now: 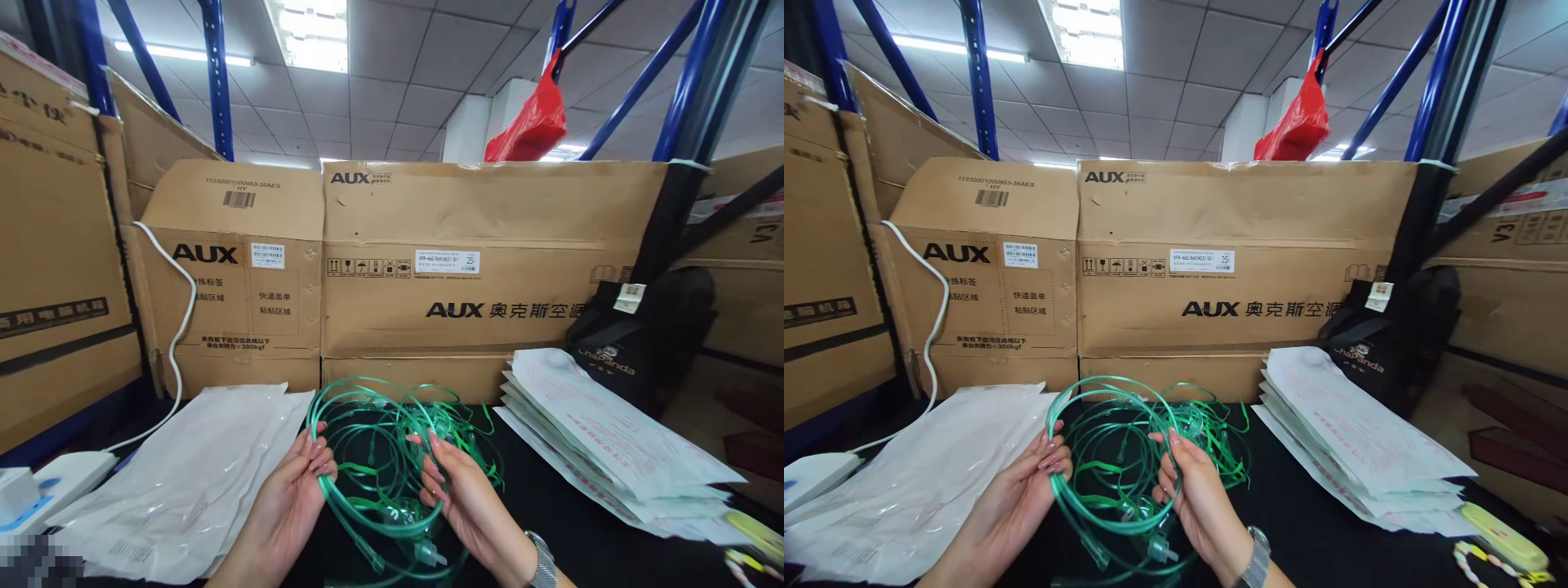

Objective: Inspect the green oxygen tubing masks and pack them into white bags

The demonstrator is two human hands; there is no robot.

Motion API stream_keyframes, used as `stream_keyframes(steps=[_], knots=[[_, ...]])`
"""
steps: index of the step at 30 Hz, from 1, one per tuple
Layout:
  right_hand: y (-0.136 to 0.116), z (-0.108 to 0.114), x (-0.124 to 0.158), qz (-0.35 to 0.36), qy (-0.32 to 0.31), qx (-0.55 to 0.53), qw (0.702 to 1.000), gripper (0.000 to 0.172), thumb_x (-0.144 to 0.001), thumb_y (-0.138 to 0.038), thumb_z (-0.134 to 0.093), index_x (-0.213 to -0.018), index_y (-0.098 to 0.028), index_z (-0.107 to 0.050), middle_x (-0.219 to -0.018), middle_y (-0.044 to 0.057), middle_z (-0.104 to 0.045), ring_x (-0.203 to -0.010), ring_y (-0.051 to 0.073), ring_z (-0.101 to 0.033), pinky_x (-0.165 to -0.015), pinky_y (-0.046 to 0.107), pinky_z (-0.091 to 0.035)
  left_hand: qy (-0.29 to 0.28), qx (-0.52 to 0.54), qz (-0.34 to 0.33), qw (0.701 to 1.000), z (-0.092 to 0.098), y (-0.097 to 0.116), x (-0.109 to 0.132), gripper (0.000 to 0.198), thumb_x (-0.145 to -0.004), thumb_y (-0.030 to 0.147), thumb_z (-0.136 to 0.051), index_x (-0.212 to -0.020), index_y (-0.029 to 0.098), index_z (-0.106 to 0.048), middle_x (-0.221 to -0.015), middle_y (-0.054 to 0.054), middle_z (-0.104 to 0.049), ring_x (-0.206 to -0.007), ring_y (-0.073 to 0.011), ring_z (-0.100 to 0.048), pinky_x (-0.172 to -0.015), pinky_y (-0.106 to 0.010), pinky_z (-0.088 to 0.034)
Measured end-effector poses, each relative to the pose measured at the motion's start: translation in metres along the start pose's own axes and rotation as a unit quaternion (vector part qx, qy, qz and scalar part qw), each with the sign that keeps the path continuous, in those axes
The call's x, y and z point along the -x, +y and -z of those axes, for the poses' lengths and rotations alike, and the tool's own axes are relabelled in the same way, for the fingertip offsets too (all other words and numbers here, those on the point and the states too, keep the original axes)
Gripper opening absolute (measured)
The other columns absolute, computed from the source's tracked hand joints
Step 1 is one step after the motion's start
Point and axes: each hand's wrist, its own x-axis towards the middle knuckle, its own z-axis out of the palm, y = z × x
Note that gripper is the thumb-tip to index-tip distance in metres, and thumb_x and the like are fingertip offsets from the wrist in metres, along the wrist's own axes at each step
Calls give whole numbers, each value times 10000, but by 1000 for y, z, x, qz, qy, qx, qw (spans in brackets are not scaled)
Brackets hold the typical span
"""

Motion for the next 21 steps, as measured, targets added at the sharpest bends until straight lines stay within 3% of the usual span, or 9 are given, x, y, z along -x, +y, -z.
stream_keyframes(steps=[3, 6, 10, 12, 16, 19, 21], knots=[[-5, 4, 0, -9, -2, -16, 1000, 212, -670, -316, -646, -746, -159, -525, -464, -98, -308, -342, 9, -168, -284, 108, -150, -11, 46, 62, 997, -8, 2, 5, 279, -811, -36, -263, -948, 15, -501, -680, -35, -427, -557, -69, -455, -525, -195, -433], [-16, 8, -1, -25, -26, -16, 999, 192, -666, -270, -652, -669, -146, -505, -470, -96, -296, -353, -1, -131, -284, 92, -85, -36, 81, 153, 984, -17, 9, 11, 261, -859, 150, -333, -1044, 13, -457, -707, -38, -429, -590, -90, -462, -595, -253, -459], [-19, 6, 1, -48, -46, 3, 998, 173, -689, -274, -631, -708, -132, -534, -455, -100, -292, -351, 1, -125, -282, 98, -80, 18, 63, 213, 975, -16, 13, 11, 270, -821, 327, -451, -851, 64, -504, -553, 58, -321, -464, -56, -376, -535, -231, -449], [-13, 1, 3, -46, -49, 11, 998, 186, -687, -289, -636, -733, -133, -547, -445, -99, -307, -340, 4, -173, -285, 108, -135, 33, 63, 179, 981, -11, 11, 9, 217, -832, 271, -451, -675, 123, -473, -488, 91, -242, -386, -30, -302, -443, -178, -393], [5, -9, 10, -55, -90, 36, 994, 251, -679, -377, -634, -695, -141, -551, -455, -79, -390, -383, 49, -400, -437, 202, -390, 36, 79, 65, 994, -3, 10, 4, 357, -858, 160, -380, -505, 174, -329, -414, 95, -217, -318, -22, -242, -356, -161, -295], [11, -14, 15, -63, -134, 77, 986, 323, -699, -442, -588, -652, -124, -554, -570, 2, -548, -583, 133, -574, -637, 294, -448, 45, 100, 22, 994, -3, 16, 2, 373, -859, 150, -367, -494, 185, -297, -390, 85, -263, -322, -35, -264, -359, -173, -307], [12, -16, 19, -75, -154, 101, 980, 335, -705, -442, -581, -667, -109, -564, -731, 79, -627, -766, 190, -604, -753, 341, -428, 38, 122, 10, 992, -5, 21, 3, 375, -858, 143, -364, -494, 191, -285, -379, 81, -279, -323, -42, -270, -357, -178, -308]])
